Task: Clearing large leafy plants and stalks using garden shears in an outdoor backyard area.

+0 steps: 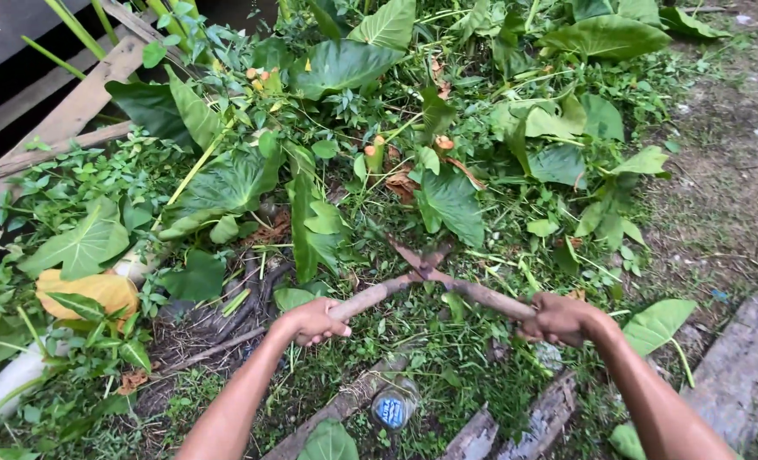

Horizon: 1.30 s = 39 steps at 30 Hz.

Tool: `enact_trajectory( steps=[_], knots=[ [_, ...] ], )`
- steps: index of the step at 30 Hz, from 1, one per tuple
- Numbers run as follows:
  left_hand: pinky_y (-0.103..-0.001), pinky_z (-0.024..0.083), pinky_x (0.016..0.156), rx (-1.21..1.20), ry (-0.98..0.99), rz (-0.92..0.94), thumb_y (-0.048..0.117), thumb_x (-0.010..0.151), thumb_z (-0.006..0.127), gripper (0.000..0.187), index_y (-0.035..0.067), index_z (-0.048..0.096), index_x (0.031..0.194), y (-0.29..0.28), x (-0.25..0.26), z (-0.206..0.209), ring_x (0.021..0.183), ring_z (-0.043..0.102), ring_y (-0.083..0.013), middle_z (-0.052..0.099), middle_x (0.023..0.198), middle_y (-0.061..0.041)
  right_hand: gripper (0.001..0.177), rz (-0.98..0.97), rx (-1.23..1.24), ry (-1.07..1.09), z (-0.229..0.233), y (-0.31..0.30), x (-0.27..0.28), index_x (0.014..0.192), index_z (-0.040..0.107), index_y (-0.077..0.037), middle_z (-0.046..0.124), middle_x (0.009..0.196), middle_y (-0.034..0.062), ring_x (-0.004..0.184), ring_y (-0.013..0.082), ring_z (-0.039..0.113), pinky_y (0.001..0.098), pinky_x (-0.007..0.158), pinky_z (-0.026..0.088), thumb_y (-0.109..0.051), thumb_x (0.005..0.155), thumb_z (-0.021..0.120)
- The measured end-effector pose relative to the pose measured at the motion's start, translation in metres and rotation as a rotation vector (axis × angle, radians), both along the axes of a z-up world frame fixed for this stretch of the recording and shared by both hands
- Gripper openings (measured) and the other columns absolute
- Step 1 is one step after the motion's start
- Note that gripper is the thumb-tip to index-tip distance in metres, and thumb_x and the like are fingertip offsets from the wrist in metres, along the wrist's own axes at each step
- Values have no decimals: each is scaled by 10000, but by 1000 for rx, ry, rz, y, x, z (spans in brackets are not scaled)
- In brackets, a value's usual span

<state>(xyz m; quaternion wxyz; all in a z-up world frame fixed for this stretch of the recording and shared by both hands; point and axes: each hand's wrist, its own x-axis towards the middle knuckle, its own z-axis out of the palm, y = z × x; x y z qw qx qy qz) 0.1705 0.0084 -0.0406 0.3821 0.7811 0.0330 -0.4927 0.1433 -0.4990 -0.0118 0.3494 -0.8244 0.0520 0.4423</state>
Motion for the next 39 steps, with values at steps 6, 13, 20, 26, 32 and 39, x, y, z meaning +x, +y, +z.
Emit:
enact_trajectory(
  steps=[6, 13, 20, 26, 32, 39],
  knots=[
    [-220, 433, 355, 72, -197, 293, 162, 924, 713, 295, 29, 652, 1180, -70, 1, -86, 415, 515, -77, 611, 615, -21, 423, -159, -48, -134, -72, 151, 11, 1279, 574, -56, 615, 706, 31, 465, 106, 502, 270, 378, 412, -157, 883, 683],
    [-363, 477, 390, 80, -204, 467, 108, 877, 728, 481, 74, 493, 1296, -88, -25, -83, 476, 610, -205, 677, 730, -96, 414, -393, 43, -209, -88, 157, -15, 1274, 518, -13, 651, 738, 79, 478, 185, 587, 347, 386, 491, -90, 899, 676],
    [-451, 558, 563, 27, -580, 124, 146, 783, 770, 374, 52, 629, 1116, -169, 1, -63, 652, 696, -280, 737, 854, -152, 352, -558, 2, -194, -62, 56, -59, 1212, 531, -53, 594, 637, 113, 414, 204, 520, 370, 372, 446, -87, 882, 650],
    [-509, 582, 795, -68, -687, -149, 150, 801, 736, 338, 30, 697, 1115, -318, -33, -17, 918, 727, -396, 742, 980, -230, 283, -835, -36, -306, -60, -57, -146, 1134, 544, 11, 553, 628, 63, 441, 181, 514, 359, 387, 454, -128, 922, 668],
    [-467, 602, 704, -226, -740, -247, 16, 753, 679, 556, 34, 590, 1302, -405, -80, 52, 804, 726, -341, 758, 997, -225, 392, -1122, -92, -257, 31, -111, -222, 1226, 448, -81, 490, 636, 71, 447, 206, 456, 394, 384, 413, -75, 909, 679],
    [-329, 572, 537, -70, -632, -459, 206, 944, 686, 335, 98, 616, 1253, -290, -44, 45, 637, 631, -183, 751, 1045, -157, 540, -660, -300, -239, 50, -135, -214, 1372, 521, -163, 546, 628, 66, 459, 185, 496, 354, 416, 422, -155, 887, 759]
  ],
)
